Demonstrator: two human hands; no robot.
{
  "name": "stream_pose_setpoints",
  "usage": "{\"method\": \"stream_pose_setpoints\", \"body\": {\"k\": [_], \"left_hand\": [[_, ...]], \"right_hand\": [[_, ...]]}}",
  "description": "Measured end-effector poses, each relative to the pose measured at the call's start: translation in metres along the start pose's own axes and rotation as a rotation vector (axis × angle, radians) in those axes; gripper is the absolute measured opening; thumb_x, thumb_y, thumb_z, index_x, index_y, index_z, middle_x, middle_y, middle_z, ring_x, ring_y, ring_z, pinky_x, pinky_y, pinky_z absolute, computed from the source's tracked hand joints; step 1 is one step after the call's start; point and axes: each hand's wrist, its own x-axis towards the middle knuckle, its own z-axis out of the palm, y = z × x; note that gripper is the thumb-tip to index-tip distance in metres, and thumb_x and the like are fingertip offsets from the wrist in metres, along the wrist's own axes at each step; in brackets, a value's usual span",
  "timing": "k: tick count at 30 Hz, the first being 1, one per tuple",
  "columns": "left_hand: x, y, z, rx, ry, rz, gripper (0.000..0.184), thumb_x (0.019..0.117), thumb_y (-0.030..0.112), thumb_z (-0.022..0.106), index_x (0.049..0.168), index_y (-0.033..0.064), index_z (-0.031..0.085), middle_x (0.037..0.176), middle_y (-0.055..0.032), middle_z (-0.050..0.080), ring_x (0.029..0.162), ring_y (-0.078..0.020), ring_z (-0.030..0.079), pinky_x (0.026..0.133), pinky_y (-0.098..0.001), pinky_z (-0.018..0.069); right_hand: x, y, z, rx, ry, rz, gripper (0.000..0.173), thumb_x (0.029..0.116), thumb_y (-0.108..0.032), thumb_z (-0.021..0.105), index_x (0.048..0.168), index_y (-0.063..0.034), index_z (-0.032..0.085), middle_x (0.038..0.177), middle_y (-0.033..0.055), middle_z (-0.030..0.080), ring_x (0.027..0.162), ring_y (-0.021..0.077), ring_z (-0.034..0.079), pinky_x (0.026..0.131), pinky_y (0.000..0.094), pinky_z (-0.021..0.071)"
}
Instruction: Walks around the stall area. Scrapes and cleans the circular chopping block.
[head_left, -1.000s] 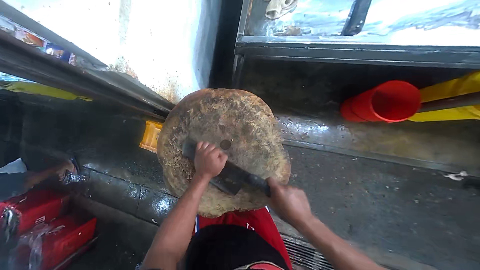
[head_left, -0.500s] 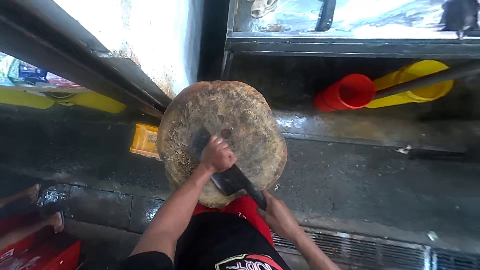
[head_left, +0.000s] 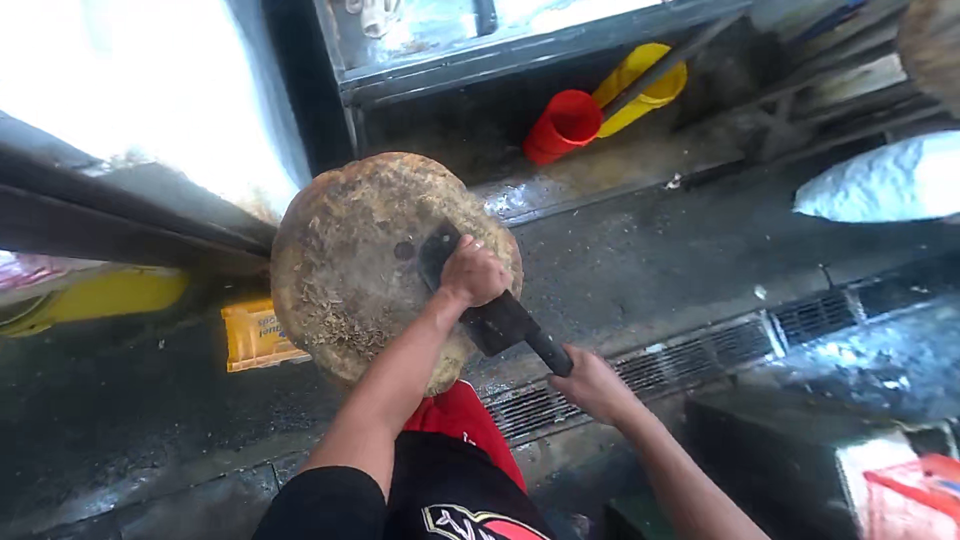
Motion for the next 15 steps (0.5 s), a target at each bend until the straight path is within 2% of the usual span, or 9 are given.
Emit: {"method": "stream_pose_setpoints", "body": {"k": [4, 6, 8, 11, 13, 15], "left_hand": [[-0.02, 0.041, 0.013, -0.054, -0.12, 0.042, 0.044, 0.0972, 0.039, 0.049, 0.065, 0.0153, 0.068, 0.074, 0.0007, 0.069, 0.086, -0.0181, 0.065, 0.099, -0.0418, 0.043], [-0.042, 0.052, 0.008, -0.092, -0.239, 0.041, 0.047, 0.0997, 0.037, 0.044, 0.069, 0.0111, 0.068, 0.079, -0.0033, 0.07, 0.091, -0.0203, 0.066, 0.104, -0.0429, 0.041], [-0.06, 0.06, 0.006, -0.101, -0.312, 0.028, 0.049, 0.1001, 0.038, 0.04, 0.072, 0.0081, 0.066, 0.084, -0.007, 0.071, 0.098, -0.0231, 0.067, 0.109, -0.0432, 0.0394], [-0.082, 0.068, 0.003, -0.086, -0.287, -0.032, 0.048, 0.0998, 0.037, 0.041, 0.069, 0.0083, 0.065, 0.08, -0.0067, 0.07, 0.094, -0.023, 0.067, 0.103, -0.0432, 0.0415], [-0.098, 0.074, 0.006, -0.074, -0.291, -0.066, 0.048, 0.1, 0.037, 0.041, 0.068, 0.0092, 0.064, 0.078, -0.0053, 0.069, 0.09, -0.0215, 0.067, 0.1, -0.043, 0.0426], [-0.106, 0.082, 0.008, -0.081, -0.346, -0.052, 0.049, 0.1001, 0.037, 0.04, 0.069, 0.0088, 0.064, 0.08, -0.0052, 0.071, 0.093, -0.0208, 0.067, 0.101, -0.0424, 0.0421]], "right_hand": [[-0.035, 0.035, 0.022, 0.131, -0.11, 0.074, 0.038, 0.0859, -0.022, 0.077, 0.119, -0.0081, 0.064, 0.083, 0.0129, 0.069, 0.064, 0.0269, 0.068, 0.063, 0.052, 0.0595], [-0.053, 0.043, 0.042, 0.223, -0.189, 0.068, 0.043, 0.0853, -0.021, 0.078, 0.123, -0.0074, 0.062, 0.084, 0.0134, 0.069, 0.062, 0.0263, 0.068, 0.062, 0.0489, 0.0607], [-0.063, 0.055, 0.062, 0.3, -0.23, 0.04, 0.045, 0.0803, -0.022, 0.079, 0.12, -0.0082, 0.062, 0.083, 0.0113, 0.07, 0.062, 0.0244, 0.069, 0.061, 0.0457, 0.0616], [-0.068, 0.069, 0.072, 0.358, -0.273, -0.03, 0.047, 0.0777, -0.023, 0.08, 0.119, -0.0101, 0.062, 0.083, 0.0079, 0.072, 0.064, 0.0214, 0.072, 0.063, 0.0415, 0.0639], [-0.075, 0.078, 0.078, 0.418, -0.33, -0.055, 0.047, 0.0797, -0.025, 0.08, 0.119, -0.0094, 0.06, 0.08, 0.0091, 0.069, 0.059, 0.0215, 0.068, 0.058, 0.0399, 0.0614], [-0.089, 0.084, 0.091, 0.503, -0.347, -0.062, 0.047, 0.0809, -0.029, 0.079, 0.119, -0.0089, 0.06, 0.077, 0.01, 0.067, 0.055, 0.0212, 0.066, 0.054, 0.0382, 0.0594]]}}
